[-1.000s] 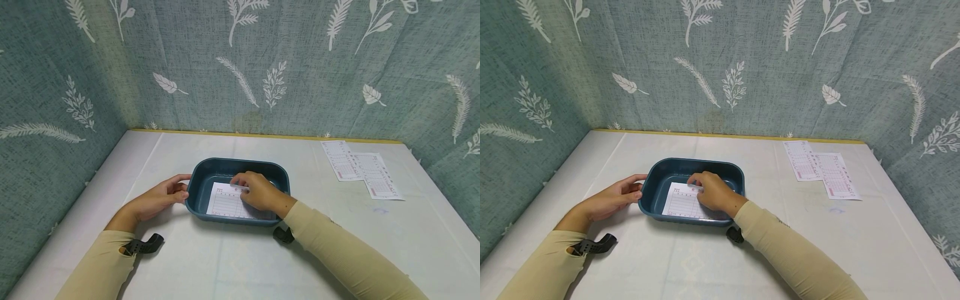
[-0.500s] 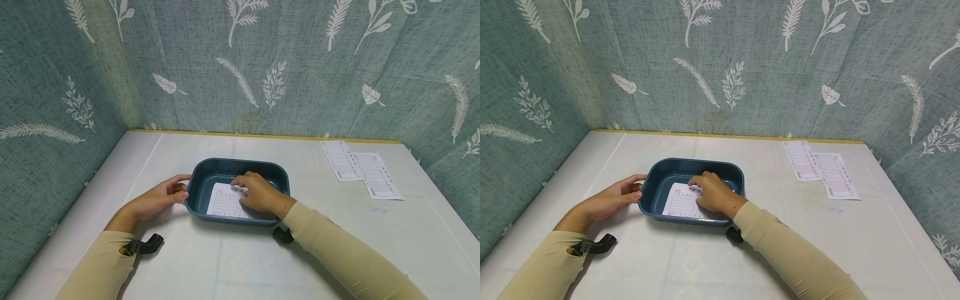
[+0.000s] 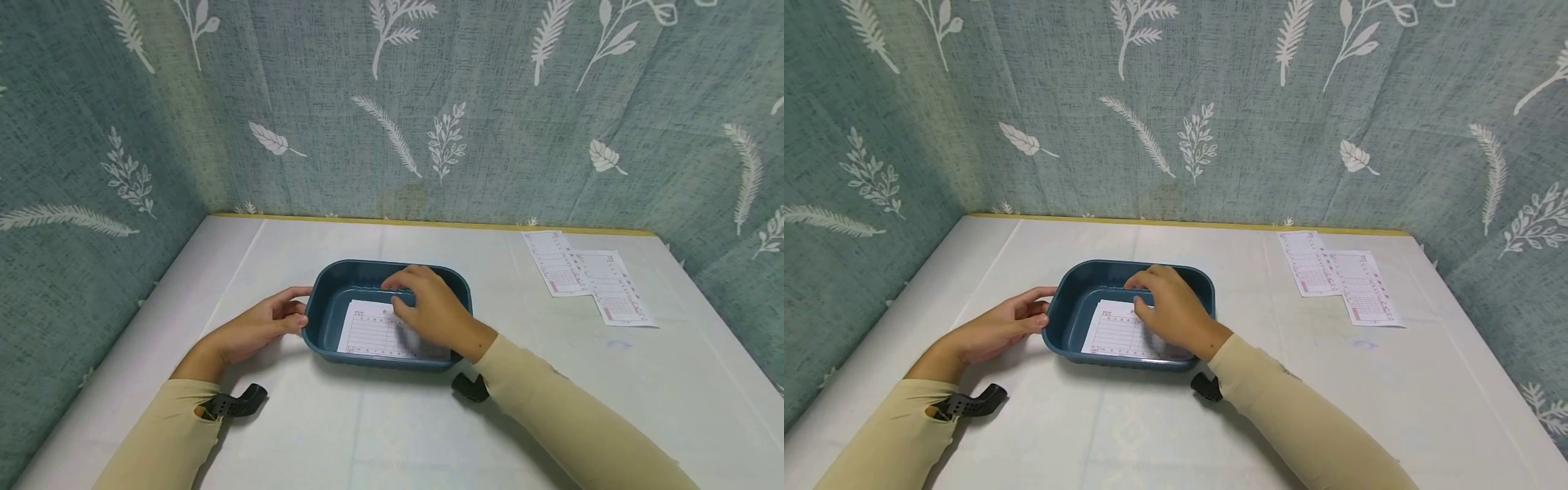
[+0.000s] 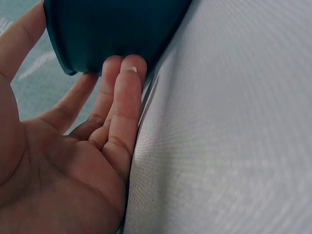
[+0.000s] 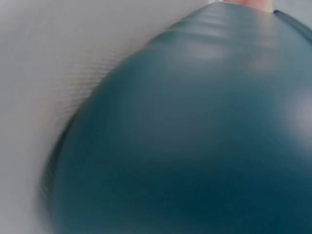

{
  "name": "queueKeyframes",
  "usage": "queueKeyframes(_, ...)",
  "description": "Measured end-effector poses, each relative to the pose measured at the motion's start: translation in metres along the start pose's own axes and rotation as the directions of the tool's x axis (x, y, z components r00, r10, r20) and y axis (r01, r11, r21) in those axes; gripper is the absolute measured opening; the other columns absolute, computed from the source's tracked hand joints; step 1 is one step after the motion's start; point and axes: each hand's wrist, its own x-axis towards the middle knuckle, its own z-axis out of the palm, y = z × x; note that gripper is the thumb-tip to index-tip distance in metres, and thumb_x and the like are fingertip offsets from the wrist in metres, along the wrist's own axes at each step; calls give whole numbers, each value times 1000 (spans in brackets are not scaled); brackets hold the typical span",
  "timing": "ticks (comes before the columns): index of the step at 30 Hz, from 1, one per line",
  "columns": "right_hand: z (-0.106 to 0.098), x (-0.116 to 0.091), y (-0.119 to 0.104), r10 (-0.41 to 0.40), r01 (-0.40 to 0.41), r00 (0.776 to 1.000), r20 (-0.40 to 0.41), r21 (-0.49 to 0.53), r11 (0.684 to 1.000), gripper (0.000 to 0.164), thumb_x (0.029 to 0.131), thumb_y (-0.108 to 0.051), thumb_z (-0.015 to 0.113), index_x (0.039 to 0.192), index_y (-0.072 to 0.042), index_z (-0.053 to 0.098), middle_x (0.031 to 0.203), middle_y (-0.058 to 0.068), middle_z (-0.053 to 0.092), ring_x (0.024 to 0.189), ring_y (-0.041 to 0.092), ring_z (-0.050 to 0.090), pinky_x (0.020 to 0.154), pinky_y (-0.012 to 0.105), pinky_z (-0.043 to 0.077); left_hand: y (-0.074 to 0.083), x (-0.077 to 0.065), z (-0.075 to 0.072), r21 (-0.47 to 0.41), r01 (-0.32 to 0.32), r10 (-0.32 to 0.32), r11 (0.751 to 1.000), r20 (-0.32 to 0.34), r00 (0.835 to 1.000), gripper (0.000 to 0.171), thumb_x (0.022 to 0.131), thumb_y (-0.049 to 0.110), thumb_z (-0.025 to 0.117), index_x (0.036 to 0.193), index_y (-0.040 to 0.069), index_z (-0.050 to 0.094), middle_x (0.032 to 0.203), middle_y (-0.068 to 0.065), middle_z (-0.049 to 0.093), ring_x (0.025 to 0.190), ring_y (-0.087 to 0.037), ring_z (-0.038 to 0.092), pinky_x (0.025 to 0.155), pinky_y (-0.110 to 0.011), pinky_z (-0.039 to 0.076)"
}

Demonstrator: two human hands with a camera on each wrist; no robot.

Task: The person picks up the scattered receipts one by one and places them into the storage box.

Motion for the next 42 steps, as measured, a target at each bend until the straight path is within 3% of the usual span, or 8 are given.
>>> queueKeyframes(4, -9, -8, -2, -44, 46, 997, -68, 37, 998, 21, 95, -8, 65, 115, -9, 71, 116, 2, 67, 117, 22, 60, 99, 42, 50, 1, 0, 0, 16, 10, -10, 1000, -5, 1000, 68, 98, 21, 63, 154, 5, 29, 126, -17, 52, 108, -16, 54, 91, -19, 47)
queueKeyframes(12, -22, -25, 2, -46, 58, 987, -155, 76, 995, 23, 94, -5, 65, 116, -9, 70, 117, 3, 68, 116, 20, 60, 99, 41, 50, 2, -2, 0, 35, 5, -5, 999, 0, 1000, 70, 99, 23, 63, 155, 3, 27, 129, -20, 51, 110, -16, 54, 92, -17, 46)
queueKeyframes(23, -32, -39, 11, -45, 68, 979, -198, 113, 991, 25, 93, -5, 67, 118, -7, 70, 118, 5, 66, 115, 21, 59, 96, 45, 51, 3, -4, -1, 52, 23, -22, 998, -17, 1000, 69, 98, 23, 64, 155, 5, 28, 132, -22, 50, 112, -17, 52, 91, -17, 46)
queueKeyframes(32, -42, -48, 23, -5, 25, 979, -202, 99, 995, 29, 92, -4, 68, 120, -7, 68, 118, 7, 66, 107, 24, 61, 88, 45, 52, 2, -4, 0, 38, 8, -8, 999, -10, 1000, 68, 99, 21, 63, 155, 4, 28, 127, -21, 51, 108, -14, 54, 89, -18, 48)
queueKeyframes(42, -59, -59, 34, 49, -32, 974, -221, 77, 997, 30, 90, -3, 69, 120, -8, 68, 119, 6, 66, 110, 23, 60, 89, 44, 53, 6, -3, 2, 43, 8, -8, 999, -7, 1000, 68, 99, 21, 63, 155, 3, 27, 126, -20, 51, 107, -13, 55, 89, -18, 48)
